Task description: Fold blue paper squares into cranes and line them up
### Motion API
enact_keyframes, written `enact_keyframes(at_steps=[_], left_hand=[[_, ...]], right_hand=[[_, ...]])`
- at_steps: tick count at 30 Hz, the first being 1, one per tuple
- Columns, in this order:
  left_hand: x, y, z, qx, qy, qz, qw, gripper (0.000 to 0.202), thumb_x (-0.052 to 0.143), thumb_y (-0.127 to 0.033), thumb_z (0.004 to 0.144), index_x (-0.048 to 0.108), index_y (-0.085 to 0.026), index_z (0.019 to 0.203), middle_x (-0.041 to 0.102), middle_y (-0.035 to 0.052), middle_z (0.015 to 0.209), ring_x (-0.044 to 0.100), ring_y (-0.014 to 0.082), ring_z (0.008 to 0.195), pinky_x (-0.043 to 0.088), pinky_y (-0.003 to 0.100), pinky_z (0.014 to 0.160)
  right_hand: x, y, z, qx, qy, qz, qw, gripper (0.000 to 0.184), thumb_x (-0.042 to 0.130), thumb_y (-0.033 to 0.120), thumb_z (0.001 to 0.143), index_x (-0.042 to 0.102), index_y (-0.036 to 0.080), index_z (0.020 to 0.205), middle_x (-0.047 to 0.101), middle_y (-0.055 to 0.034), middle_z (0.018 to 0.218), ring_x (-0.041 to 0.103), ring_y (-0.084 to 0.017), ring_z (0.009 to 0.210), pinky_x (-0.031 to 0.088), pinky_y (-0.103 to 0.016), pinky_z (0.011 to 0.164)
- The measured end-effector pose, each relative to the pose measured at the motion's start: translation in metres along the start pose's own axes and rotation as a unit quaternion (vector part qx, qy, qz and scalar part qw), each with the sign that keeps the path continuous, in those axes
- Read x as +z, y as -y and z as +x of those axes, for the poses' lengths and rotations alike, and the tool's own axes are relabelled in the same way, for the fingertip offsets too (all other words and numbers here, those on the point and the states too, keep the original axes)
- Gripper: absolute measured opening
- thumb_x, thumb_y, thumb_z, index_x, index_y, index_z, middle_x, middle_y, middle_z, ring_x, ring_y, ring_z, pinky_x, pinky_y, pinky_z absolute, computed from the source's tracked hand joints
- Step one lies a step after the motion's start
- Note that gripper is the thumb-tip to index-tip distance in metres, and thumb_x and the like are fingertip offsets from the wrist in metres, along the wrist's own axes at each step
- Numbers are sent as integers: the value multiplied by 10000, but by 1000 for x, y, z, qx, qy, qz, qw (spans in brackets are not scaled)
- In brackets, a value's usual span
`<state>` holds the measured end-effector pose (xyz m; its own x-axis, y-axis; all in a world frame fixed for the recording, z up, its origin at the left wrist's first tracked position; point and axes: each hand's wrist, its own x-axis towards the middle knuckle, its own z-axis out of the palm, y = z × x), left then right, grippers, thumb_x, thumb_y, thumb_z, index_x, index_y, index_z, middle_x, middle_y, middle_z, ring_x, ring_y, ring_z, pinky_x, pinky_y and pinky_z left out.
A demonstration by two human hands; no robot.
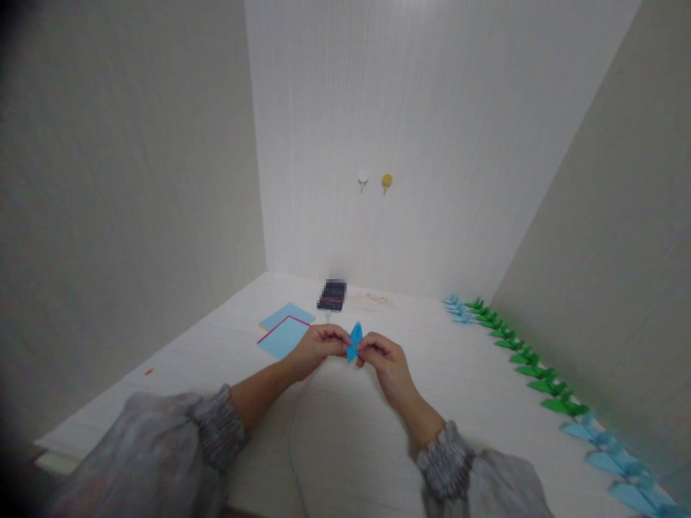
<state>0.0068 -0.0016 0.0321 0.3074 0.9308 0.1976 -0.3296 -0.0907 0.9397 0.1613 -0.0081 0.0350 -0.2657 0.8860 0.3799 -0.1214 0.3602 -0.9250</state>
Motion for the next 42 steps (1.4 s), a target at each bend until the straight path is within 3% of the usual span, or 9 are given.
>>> enact_keyframes(at_steps=[5,8,13,22,30,35,38,42], left_hand=[[0,-2,-1,7,-11,22,1000,200,658,-234,526,598,-114,674,605,22,627,545,115,581,422,257,620],[1,-1,1,23,-29,52,998,209,679,-228,501,595,-119,658,599,13,617,528,101,566,406,234,596],[1,1,2,48,-56,74,995,217,683,-233,503,570,-113,644,577,10,614,509,89,553,391,220,569],[3,1,1,49,-36,6,998,334,692,-169,485,471,-137,734,533,-20,621,507,78,553,384,211,564],[5,2,1,47,-27,-38,998,323,691,-147,479,436,-137,677,525,-32,623,494,67,543,380,207,562],[4,5,2,38,-38,-19,998,317,688,-205,505,471,-140,727,539,-25,636,507,75,567,389,216,587],[3,8,2,30,-49,21,998,287,673,-233,536,522,-127,756,543,-18,596,502,74,555,384,208,587],[6,9,1,12,-58,19,998,245,642,-281,571,577,-108,732,589,17,651,525,95,607,395,226,642]], right_hand=[[3,7,-1,-21,13,-30,999,146,535,314,672,568,176,638,532,0,599,503,-138,607,399,-273,607],[6,8,0,0,4,-42,999,155,577,324,649,552,172,624,524,11,581,497,-124,580,399,-250,569],[8,5,2,9,-18,9,1000,219,631,310,611,493,188,728,529,31,586,515,-107,541,413,-240,542],[7,4,2,14,-7,58,998,275,615,217,620,413,218,806,518,59,563,511,-105,513,405,-235,525],[7,0,1,-4,-21,51,998,302,596,190,633,385,225,847,510,63,568,495,-105,513,395,-234,524],[11,-5,0,-72,-66,-99,990,291,562,207,673,369,217,891,479,50,594,474,-105,562,394,-241,572],[12,-8,-1,-124,-112,-227,960,316,538,199,686,354,209,942,463,42,613,465,-109,581,395,-246,595],[13,-8,-1,-166,-115,-338,919,358,496,183,692,327,197,1008,429,41,613,440,-106,549,399,-233,549]])
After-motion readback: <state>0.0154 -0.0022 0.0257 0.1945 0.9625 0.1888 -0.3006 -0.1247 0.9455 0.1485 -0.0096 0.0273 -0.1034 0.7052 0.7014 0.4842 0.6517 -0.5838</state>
